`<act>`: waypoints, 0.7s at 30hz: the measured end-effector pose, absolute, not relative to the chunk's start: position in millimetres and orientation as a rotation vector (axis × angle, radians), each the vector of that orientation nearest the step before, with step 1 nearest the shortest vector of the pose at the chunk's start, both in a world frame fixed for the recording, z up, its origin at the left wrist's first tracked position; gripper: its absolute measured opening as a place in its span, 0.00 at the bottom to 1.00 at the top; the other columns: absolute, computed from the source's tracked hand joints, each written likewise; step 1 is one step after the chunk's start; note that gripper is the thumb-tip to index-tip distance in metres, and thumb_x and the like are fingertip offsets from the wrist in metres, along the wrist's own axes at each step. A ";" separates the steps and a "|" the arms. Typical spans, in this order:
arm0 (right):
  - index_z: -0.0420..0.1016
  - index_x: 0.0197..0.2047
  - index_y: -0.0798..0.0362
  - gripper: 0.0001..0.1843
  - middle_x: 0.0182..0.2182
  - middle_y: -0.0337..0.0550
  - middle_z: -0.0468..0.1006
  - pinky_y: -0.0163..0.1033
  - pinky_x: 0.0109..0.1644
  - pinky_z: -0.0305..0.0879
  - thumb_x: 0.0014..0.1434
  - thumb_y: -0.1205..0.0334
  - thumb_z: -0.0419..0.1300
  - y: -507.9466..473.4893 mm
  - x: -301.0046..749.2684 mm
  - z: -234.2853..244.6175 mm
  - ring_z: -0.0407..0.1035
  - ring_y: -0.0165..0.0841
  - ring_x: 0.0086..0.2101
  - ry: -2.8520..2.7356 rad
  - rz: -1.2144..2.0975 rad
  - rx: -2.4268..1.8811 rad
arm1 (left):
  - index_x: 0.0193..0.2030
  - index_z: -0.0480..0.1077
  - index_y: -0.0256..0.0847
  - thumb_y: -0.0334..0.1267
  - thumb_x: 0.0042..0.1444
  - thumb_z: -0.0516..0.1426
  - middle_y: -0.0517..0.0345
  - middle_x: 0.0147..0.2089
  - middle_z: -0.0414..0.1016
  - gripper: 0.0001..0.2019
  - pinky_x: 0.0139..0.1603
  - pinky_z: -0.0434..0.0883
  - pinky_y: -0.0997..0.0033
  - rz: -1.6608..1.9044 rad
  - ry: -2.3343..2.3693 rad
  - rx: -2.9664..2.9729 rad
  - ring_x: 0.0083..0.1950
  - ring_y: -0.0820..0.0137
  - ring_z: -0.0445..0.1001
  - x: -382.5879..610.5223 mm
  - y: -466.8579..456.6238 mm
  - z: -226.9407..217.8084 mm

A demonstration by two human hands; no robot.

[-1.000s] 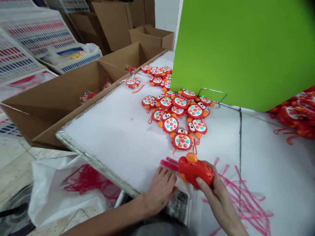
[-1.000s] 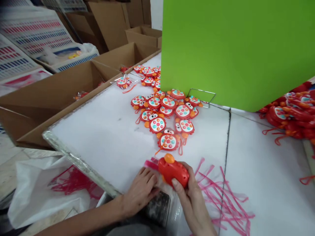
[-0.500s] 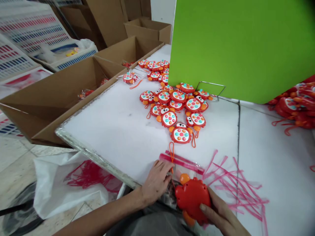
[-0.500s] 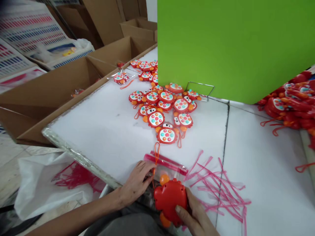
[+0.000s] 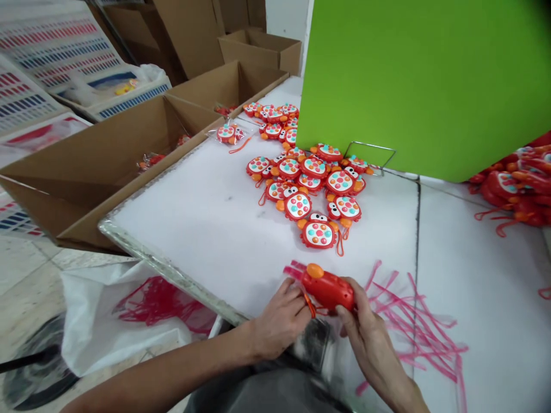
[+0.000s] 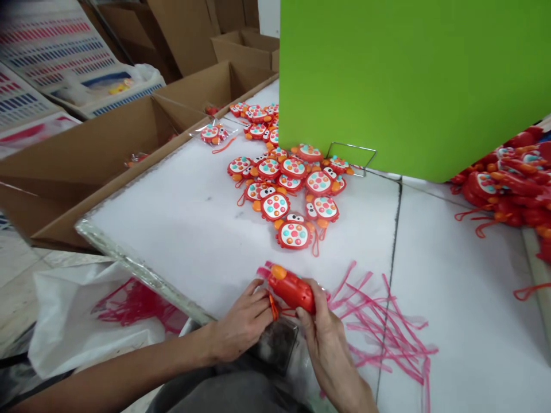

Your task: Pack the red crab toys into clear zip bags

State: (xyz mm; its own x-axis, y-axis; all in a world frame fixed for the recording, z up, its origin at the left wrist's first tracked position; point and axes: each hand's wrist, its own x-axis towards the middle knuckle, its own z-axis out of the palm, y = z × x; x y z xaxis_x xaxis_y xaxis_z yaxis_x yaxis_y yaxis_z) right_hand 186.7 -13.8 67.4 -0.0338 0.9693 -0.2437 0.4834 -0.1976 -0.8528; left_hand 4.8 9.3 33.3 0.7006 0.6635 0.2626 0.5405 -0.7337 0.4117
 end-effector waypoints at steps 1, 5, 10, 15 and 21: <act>0.53 0.60 0.50 0.26 0.36 0.45 0.75 0.37 0.32 0.68 0.60 0.52 0.47 -15.2 187.5 64.9 0.68 0.31 0.23 -1.632 1.129 -1.732 | 0.36 0.68 0.35 0.28 0.60 0.44 0.53 0.33 0.73 0.12 0.56 0.53 0.55 0.594 0.944 2.592 0.40 0.66 0.65 2.2 9.0 35.9; 0.49 0.62 0.56 0.29 0.21 0.39 0.72 0.37 0.30 0.67 0.61 0.52 0.44 -26.7 195.0 59.8 0.69 0.35 0.22 -1.749 1.050 -1.832 | 0.40 0.69 0.38 0.29 0.60 0.46 0.54 0.36 0.75 0.10 0.56 0.55 0.58 0.751 1.007 2.428 0.43 0.67 0.66 -13.3 9.7 45.7; 0.47 0.64 0.56 0.29 0.21 0.39 0.72 0.37 0.31 0.67 0.63 0.52 0.41 -31.7 196.1 61.9 0.69 0.34 0.24 -1.770 0.998 -1.875 | 0.42 0.70 0.37 0.35 0.60 0.48 0.52 0.38 0.74 0.11 0.42 0.65 0.68 0.766 1.352 1.798 0.40 0.67 0.69 -29.4 23.6 60.2; 0.50 0.63 0.58 0.30 0.22 0.42 0.75 0.37 0.30 0.67 0.62 0.49 0.40 -30.2 192.6 60.9 0.70 0.36 0.24 -1.850 0.889 -1.862 | 0.30 0.70 0.35 0.36 0.56 0.50 0.58 0.28 0.72 0.10 0.31 0.64 0.76 0.599 1.255 1.420 0.31 0.71 0.69 -19.9 36.0 56.5; 0.52 0.63 0.54 0.27 0.28 0.45 0.78 0.38 0.33 0.68 0.64 0.52 0.39 -22.8 203.3 71.3 0.73 0.37 0.30 -1.995 1.042 -1.870 | 0.29 0.68 0.36 0.36 0.56 0.50 0.59 0.27 0.70 0.10 0.31 0.63 0.76 0.651 1.248 1.365 0.30 0.72 0.68 -9.5 31.4 44.6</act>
